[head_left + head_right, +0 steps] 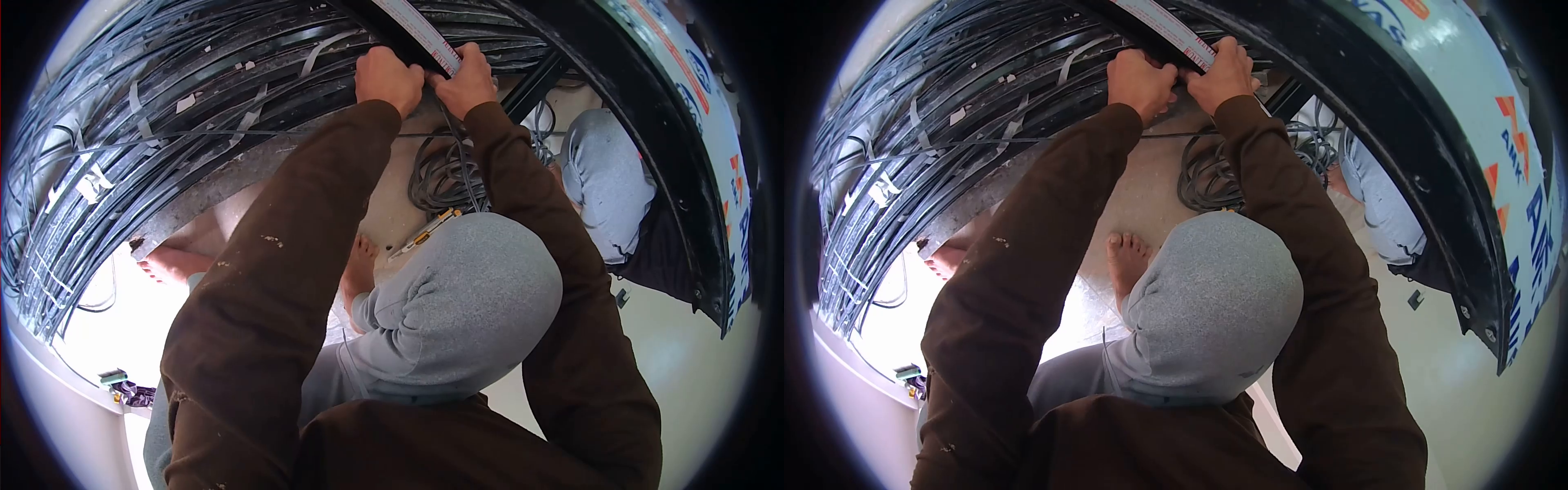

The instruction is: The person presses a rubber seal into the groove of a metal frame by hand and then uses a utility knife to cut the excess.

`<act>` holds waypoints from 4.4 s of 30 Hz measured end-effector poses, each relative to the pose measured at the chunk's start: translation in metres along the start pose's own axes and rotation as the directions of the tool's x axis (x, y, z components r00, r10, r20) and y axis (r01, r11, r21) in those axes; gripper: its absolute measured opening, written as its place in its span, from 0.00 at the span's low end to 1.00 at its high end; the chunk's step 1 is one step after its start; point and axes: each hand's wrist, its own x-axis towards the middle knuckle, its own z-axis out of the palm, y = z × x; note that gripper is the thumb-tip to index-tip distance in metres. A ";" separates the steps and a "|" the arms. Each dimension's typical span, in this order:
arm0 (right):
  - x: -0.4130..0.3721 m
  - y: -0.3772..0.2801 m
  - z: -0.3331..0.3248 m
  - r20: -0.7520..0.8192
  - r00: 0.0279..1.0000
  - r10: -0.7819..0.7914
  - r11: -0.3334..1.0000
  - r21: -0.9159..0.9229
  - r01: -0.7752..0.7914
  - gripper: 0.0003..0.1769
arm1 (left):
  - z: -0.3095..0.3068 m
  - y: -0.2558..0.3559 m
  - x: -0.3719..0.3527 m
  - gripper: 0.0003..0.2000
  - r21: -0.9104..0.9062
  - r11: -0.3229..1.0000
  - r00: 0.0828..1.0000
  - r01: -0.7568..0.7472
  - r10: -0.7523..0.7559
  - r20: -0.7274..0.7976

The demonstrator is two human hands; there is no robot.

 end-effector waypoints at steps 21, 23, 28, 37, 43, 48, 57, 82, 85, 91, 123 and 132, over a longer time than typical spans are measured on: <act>-0.008 0.031 0.001 -0.033 0.961 -0.273 0.954 0.119 0.275 0.37 | -0.004 0.001 -0.007 0.12 0.004 0.999 0.999 -0.045 0.045 0.029; -0.011 0.029 0.002 -0.052 0.959 -0.277 0.955 0.097 0.281 0.37 | -0.001 -0.004 -0.008 0.12 0.061 0.989 0.990 -0.137 0.138 -0.012; -0.007 0.037 0.005 -0.026 0.971 -0.238 0.935 0.264 0.236 0.33 | -0.001 -0.002 -0.011 0.13 0.087 0.990 0.993 -0.110 0.113 -0.026; -0.009 0.027 0.007 -0.076 0.979 -0.188 0.973 0.122 0.196 0.32 | -0.007 0.012 -0.014 0.17 0.105 0.993 0.998 0.052 -0.057 0.041; -0.013 0.015 0.004 -0.074 0.987 -0.141 0.989 0.040 0.145 0.35 | -0.009 0.026 -0.019 0.19 0.192 0.981 0.999 0.038 -0.040 0.009; -0.011 0.017 0.008 -0.079 0.987 -0.141 0.989 0.027 0.143 0.35 | -0.010 0.030 -0.023 0.21 0.213 0.976 0.999 0.038 -0.038 -0.003; -0.008 0.011 -0.005 -0.018 0.992 -0.122 0.990 0.075 0.123 0.30 | -0.008 0.027 -0.020 0.19 0.213 0.977 1.000 0.023 -0.023 -0.002; -0.020 0.031 0.004 -0.100 0.958 -0.270 0.954 0.105 0.280 0.39 | -0.002 0.010 -0.013 0.16 0.110 0.992 0.997 -0.065 0.068 -0.025; -0.021 0.031 0.005 -0.168 0.929 -0.329 0.938 0.057 0.343 0.36 | 0.000 0.006 -0.011 0.15 0.099 0.992 0.996 -0.083 0.087 -0.036; -0.020 0.033 0.003 -0.171 0.918 -0.357 0.927 0.055 0.371 0.33 | -0.007 0.018 -0.018 0.20 0.135 0.990 0.998 0.045 -0.052 0.047; -0.012 0.029 -0.002 -0.021 0.964 -0.265 0.955 0.133 0.266 0.29 | -0.007 0.035 -0.026 0.24 0.220 0.972 0.997 0.081 -0.076 -0.030; -0.019 0.032 -0.009 0.131 0.985 -0.115 0.975 0.206 0.086 0.32 | -0.003 0.017 -0.019 0.24 0.159 0.986 0.999 0.047 -0.050 0.012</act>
